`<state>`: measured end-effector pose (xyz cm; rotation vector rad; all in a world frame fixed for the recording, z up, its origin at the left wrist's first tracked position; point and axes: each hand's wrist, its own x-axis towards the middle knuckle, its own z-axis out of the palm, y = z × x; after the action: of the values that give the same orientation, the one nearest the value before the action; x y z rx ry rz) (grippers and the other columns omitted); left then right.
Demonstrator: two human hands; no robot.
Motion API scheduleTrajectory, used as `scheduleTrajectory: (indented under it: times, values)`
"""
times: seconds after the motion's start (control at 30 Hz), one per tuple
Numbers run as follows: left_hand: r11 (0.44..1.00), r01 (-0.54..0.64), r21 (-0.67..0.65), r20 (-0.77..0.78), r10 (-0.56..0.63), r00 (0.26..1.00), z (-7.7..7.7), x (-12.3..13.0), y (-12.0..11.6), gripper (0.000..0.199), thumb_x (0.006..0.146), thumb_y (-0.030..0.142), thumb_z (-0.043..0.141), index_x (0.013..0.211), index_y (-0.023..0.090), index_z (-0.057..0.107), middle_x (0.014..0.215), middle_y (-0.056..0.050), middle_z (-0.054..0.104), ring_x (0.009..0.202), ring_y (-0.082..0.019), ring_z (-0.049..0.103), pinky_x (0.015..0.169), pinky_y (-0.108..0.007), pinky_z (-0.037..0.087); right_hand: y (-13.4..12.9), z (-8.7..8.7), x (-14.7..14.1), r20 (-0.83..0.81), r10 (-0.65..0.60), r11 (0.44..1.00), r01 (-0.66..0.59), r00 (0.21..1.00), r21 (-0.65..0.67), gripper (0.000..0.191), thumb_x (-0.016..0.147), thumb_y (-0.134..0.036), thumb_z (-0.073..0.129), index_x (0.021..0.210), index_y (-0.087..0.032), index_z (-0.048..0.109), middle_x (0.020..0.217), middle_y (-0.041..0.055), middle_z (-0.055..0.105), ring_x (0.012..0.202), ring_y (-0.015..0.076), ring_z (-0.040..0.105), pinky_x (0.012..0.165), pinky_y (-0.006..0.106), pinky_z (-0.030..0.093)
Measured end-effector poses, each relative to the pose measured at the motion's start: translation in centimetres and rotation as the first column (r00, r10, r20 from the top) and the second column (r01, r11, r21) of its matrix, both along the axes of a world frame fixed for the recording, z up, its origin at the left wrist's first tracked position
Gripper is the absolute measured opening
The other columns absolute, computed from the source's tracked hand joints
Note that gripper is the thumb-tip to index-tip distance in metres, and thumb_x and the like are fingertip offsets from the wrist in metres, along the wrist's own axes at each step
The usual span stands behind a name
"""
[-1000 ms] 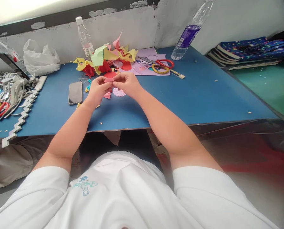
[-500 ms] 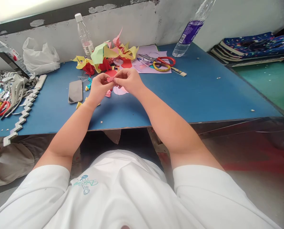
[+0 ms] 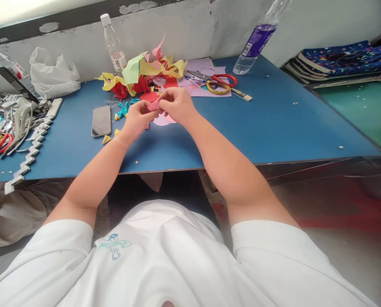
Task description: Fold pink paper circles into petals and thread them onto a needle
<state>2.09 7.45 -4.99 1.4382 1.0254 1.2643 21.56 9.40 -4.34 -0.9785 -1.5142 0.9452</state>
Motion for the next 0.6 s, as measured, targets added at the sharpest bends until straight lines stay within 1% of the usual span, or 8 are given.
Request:
scheduleTrajectory:
  times: [0.1, 0.23, 0.33, 0.4, 0.53, 0.6]
  values:
    - [0.998, 0.021, -0.055, -0.007, -0.021, 1.0, 0.4, -0.1, -0.2, 0.028, 0.077, 0.025, 0.103, 0.087, 0.024, 0.077, 0.082, -0.003, 0.08, 0.073, -0.017, 0.071, 0.06, -0.029, 0.041, 0.4, 0.1, 0.2, -0.035, 0.015, 0.999, -0.016, 0.999, -0.028, 0.029, 0.105, -0.02, 0.091, 0.094, -0.028, 0.066, 0.075, -0.0021, 0.073, 0.077, 0.02, 0.076, 0.08, 0.041, 0.073]
    - [0.99, 0.064, -0.126, 0.023, -0.062, 0.998, 1.1, 0.1, -0.8, 0.026, 0.078, 0.029, 0.101, 0.091, 0.023, 0.079, 0.084, -0.003, 0.08, 0.074, -0.017, 0.072, 0.058, -0.027, 0.039, 0.7, 0.3, 0.3, -0.131, 0.02, 0.998, -0.028, 0.991, -0.059, 0.031, 0.094, -0.025, 0.099, 0.093, -0.03, 0.068, 0.077, -0.0011, 0.074, 0.081, 0.025, 0.082, 0.072, 0.041, 0.075]
    - [0.985, 0.101, -0.14, 0.055, -0.095, 0.994, 1.5, 0.3, -1.1, 0.027, 0.078, 0.03, 0.101, 0.089, 0.023, 0.078, 0.085, -0.002, 0.077, 0.076, -0.016, 0.074, 0.058, -0.025, 0.041, 0.7, 0.3, 0.4, -0.189, 0.031, 0.996, -0.045, 0.982, -0.072, 0.027, 0.093, -0.025, 0.098, 0.092, -0.028, 0.071, 0.084, 0.0009, 0.078, 0.084, 0.0233, 0.084, 0.07, 0.035, 0.074]
    - [0.985, 0.111, -0.135, 0.058, -0.104, 0.993, 1.7, 0.3, -1.2, 0.028, 0.078, 0.028, 0.102, 0.087, 0.023, 0.076, 0.083, -0.002, 0.076, 0.074, -0.015, 0.072, 0.057, -0.025, 0.041, 0.7, 0.3, 0.5, -0.213, 0.039, 0.995, -0.056, 0.976, -0.077, 0.024, 0.094, -0.025, 0.097, 0.091, -0.026, 0.073, 0.087, 0.0019, 0.08, 0.084, 0.0219, 0.084, 0.071, 0.034, 0.073]
    - [0.985, 0.103, -0.137, 0.049, -0.097, 0.994, 1.8, 0.2, -1.1, 0.028, 0.08, 0.026, 0.099, 0.086, 0.024, 0.072, 0.078, 0.0, 0.072, 0.065, -0.013, 0.063, 0.054, -0.026, 0.038, 0.7, 0.2, 0.5, -0.225, 0.042, 0.995, -0.061, 0.973, -0.08, 0.03, 0.093, -0.029, 0.103, 0.093, -0.026, 0.073, 0.09, 0.0023, 0.079, 0.086, 0.0233, 0.085, 0.073, 0.036, 0.077]
    - [0.984, 0.099, -0.15, 0.052, -0.093, 0.994, 1.9, 0.2, -1.0, 0.029, 0.082, 0.027, 0.1, 0.087, 0.025, 0.071, 0.075, 0.001, 0.069, 0.062, -0.013, 0.061, 0.053, -0.027, 0.038, 0.7, 0.2, 0.5, -0.229, 0.05, 0.993, -0.071, 0.972, -0.089, 0.029, 0.093, -0.028, 0.102, 0.094, -0.026, 0.073, 0.091, 0.0022, 0.079, 0.087, 0.0228, 0.086, 0.075, 0.035, 0.077]
